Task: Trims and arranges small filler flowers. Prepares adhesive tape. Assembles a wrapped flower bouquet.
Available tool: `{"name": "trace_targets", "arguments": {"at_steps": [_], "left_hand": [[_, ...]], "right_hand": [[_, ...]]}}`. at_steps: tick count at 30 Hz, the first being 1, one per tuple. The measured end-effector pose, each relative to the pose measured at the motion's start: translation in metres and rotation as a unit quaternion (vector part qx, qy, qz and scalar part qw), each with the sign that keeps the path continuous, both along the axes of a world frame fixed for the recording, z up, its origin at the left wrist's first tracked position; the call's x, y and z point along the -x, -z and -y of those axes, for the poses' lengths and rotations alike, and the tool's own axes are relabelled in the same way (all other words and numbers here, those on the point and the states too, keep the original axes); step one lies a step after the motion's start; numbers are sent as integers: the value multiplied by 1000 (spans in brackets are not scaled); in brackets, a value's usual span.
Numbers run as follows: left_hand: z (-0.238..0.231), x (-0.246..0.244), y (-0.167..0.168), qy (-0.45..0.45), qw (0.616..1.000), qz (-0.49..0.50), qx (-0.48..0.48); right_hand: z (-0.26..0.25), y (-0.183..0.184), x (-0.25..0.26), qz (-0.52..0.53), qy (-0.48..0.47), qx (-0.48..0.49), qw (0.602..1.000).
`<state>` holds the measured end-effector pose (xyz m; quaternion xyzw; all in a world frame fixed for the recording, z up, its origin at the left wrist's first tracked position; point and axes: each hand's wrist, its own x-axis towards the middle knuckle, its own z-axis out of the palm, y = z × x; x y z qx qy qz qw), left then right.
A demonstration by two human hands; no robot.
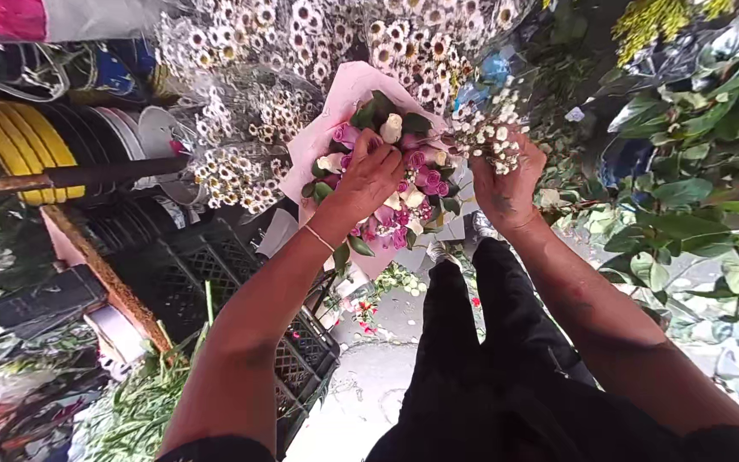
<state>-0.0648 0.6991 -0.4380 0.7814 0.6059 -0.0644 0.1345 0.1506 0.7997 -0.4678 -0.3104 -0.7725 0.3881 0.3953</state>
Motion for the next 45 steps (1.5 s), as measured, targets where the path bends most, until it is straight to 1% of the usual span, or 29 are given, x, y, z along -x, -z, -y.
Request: {"name": "trace_targets", "arguments": {"at_steps": [4, 8, 13, 15, 16, 18, 19, 20, 21, 23, 25, 26, 27, 29, 30, 31, 33, 36, 38, 41, 44, 45], "left_hand": [[12, 9, -6, -12, 1000, 10, -9], [19, 17, -4, -22, 999, 18, -30], [21, 22, -6, -37, 999, 23, -28], [22, 22, -8, -61, 996, 52, -38], [23, 22, -11, -82, 994, 69, -29], [24, 22, -20, -138, 983, 123, 5], [24, 23, -22, -146, 982, 117, 26], [23, 25, -20, -145, 984, 90, 54], [23, 27, -17, -145, 984, 94, 53], [25, 31, -12, -112, 989, 97, 21], [26, 30, -11, -57, 997, 51, -3], [25, 30, -12, -50, 998, 40, -6], [25, 29, -13, -52, 998, 34, -1], [23, 28, -15, -54, 998, 28, 14], [23, 28, -15, -50, 998, 27, 21], [22, 28, -16, -44, 999, 23, 23], [21, 28, -16, -44, 999, 19, 23], [24, 30, -13, -47, 998, 27, 10], [24, 31, -11, -47, 998, 27, 8], [25, 31, -9, -43, 999, 24, 8], [27, 31, -7, -40, 999, 31, -8], [27, 31, -7, -39, 999, 29, -10]], "right_hand": [[3, 2, 31, 58, -63, -25, 996], [0, -3, 44, 81, -111, -52, 989], [1, -7, 55, 98, -123, -90, 983], [1, -5, 63, 96, -135, -113, 980], [1, -4, 67, 95, -158, -121, 975], [3, -5, 70, 99, -233, -124, 960], [6, -3, 70, 99, -265, -128, 951], [10, 0, 69, 101, -284, -132, 944], [13, 4, 69, 106, -294, -129, 941], [10, 13, 72, 116, -284, -105, 946], [-2, 15, 81, 139, -257, -68, 954], [-11, 11, 88, 164, -254, -55, 952], [-18, 7, 96, 202, -267, -44, 941], [-28, -3, 110, 299, -337, -34, 892], [-29, -5, 115, 331, -367, -43, 868], [-29, -4, 118, 346, -380, -61, 856], [-26, -1, 121, 360, -373, -84, 851], [-26, 2, 131, 436, -338, -57, 832], [-29, 8, 139, 450, -344, -42, 823], [-35, 17, 145, 420, -399, -30, 815], [-47, 23, 154, 415, -455, -22, 788], [-53, 27, 158, 404, -478, -33, 780]]}}
